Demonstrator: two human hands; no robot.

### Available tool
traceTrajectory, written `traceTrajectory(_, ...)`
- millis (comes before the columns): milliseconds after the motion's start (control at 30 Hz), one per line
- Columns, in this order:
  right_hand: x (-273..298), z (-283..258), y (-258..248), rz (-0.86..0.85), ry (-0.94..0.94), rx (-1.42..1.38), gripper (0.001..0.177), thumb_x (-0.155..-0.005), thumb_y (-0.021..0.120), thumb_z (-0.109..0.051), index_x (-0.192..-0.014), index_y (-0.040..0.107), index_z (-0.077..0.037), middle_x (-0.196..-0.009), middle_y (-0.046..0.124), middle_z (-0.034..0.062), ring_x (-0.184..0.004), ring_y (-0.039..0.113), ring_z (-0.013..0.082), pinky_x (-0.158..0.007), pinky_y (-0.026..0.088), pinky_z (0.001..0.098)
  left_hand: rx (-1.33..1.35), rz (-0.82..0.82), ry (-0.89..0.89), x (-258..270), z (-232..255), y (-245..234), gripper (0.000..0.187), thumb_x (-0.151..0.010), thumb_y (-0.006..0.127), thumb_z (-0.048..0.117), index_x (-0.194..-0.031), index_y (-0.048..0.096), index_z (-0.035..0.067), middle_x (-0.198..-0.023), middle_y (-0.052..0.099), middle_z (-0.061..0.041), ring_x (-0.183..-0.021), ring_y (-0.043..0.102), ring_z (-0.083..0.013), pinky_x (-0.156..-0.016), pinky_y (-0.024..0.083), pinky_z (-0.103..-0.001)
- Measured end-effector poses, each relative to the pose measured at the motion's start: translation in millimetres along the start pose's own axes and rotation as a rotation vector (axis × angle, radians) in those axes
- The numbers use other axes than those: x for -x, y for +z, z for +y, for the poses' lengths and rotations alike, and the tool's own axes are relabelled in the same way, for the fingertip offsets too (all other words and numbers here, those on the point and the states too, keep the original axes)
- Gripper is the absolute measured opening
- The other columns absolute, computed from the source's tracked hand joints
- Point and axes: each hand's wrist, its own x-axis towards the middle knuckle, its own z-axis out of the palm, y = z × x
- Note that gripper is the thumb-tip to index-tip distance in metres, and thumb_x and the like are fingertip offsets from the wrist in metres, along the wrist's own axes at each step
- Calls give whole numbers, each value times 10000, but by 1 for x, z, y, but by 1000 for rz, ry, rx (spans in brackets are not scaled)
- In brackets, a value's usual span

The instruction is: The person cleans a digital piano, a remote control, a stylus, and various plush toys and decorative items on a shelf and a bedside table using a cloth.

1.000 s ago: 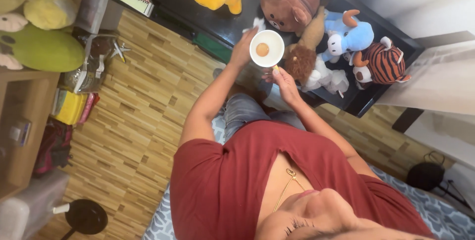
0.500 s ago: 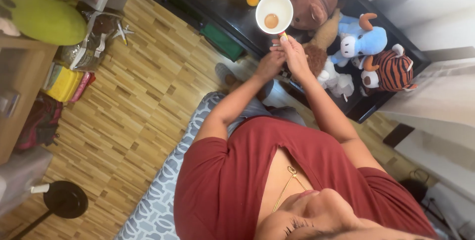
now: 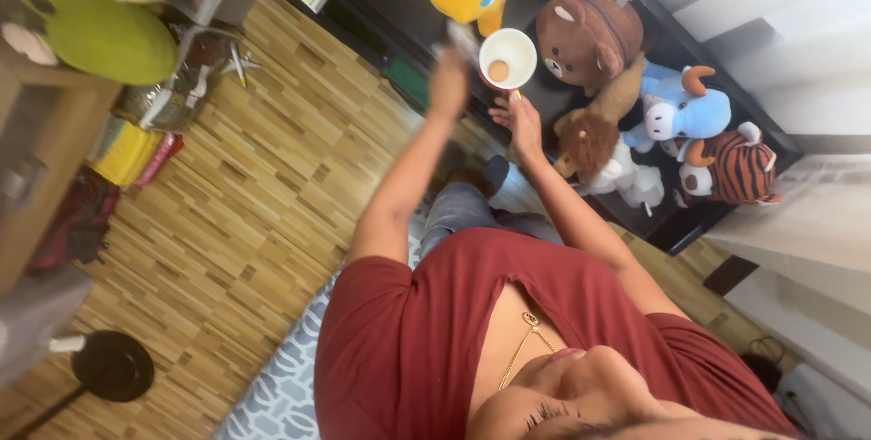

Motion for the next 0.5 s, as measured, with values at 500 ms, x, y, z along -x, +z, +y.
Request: traceTrajectory(500, -3, -16, -10, 167, 113, 17, 565, -1047, 529, -376, -1427, 400, 22, -1277, 652, 154, -1018, 736, 277, -870, 593, 387, 269, -167, 208, 38, 45, -66, 363, -822, 685, -25, -1179, 736, 17, -1357, 616, -187, -1146, 573, -379, -1015, 511, -440)
